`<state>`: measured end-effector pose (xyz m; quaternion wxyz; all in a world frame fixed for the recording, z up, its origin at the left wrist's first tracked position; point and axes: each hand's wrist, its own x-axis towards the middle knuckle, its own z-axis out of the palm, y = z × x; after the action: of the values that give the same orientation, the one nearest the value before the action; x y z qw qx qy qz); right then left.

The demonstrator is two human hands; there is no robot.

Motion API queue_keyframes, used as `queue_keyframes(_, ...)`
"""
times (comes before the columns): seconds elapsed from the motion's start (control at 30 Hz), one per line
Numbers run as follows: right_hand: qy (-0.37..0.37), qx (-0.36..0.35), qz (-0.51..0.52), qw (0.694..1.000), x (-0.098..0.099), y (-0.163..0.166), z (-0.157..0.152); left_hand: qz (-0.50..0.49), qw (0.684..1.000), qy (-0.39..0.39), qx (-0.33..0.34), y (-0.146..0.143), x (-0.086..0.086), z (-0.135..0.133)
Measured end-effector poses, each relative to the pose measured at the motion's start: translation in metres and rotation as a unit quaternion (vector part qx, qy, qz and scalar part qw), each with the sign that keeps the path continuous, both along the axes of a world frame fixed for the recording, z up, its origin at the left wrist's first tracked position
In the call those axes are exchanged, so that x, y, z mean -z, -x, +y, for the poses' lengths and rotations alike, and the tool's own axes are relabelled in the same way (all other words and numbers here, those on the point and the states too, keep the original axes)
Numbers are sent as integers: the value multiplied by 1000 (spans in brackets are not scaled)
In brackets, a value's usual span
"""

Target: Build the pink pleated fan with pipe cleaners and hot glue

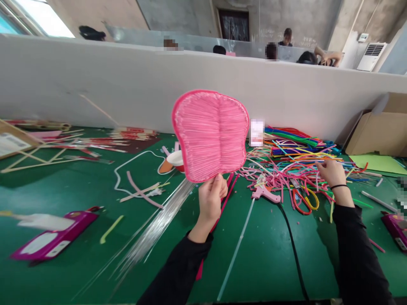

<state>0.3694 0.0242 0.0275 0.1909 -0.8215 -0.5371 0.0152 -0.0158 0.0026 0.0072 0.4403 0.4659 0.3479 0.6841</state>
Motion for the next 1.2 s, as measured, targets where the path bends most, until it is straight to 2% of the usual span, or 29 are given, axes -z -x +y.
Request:
queue_keyframes(0.17,-37,-110,-59,991,13,26,8,3,1000,7,2,-2,-2,-2)
queue_keyframes(0.33,-28,-134,-78,988,30,28,11,-15,1000,7,-21,1,-10,-3)
queue_keyframes(0.4,-40,-137,-81,986,25,25,10,-35,999,-2,-38,6,-16,-1)
queue_keyframes(0.5,-73,-147,-81,983,5,35,3,-71,995,-18,-65,16,-26,3)
queue_keyframes(0.63,-140,-282,-46,948,-20,74,-10,-110,990,-22,-87,29,-33,7)
queue_keyframes(0.73,-102,-302,-87,944,-18,92,-9,-127,988,-21,-90,31,-35,6)
queue_keyframes(0.87,20,-263,-155,952,1,79,12,-138,988,-4,-75,28,-34,4)
queue_keyframes(0.97,35,-256,-176,950,5,59,32,-127,989,6,-71,24,-33,4)
queue_keyframes(1.1,27,-244,-194,950,-7,39,64,-101,991,34,-76,22,-26,5)
queue_keyframes(1.2,52,-260,-200,943,-12,31,90,-87,992,48,-73,22,-19,6)
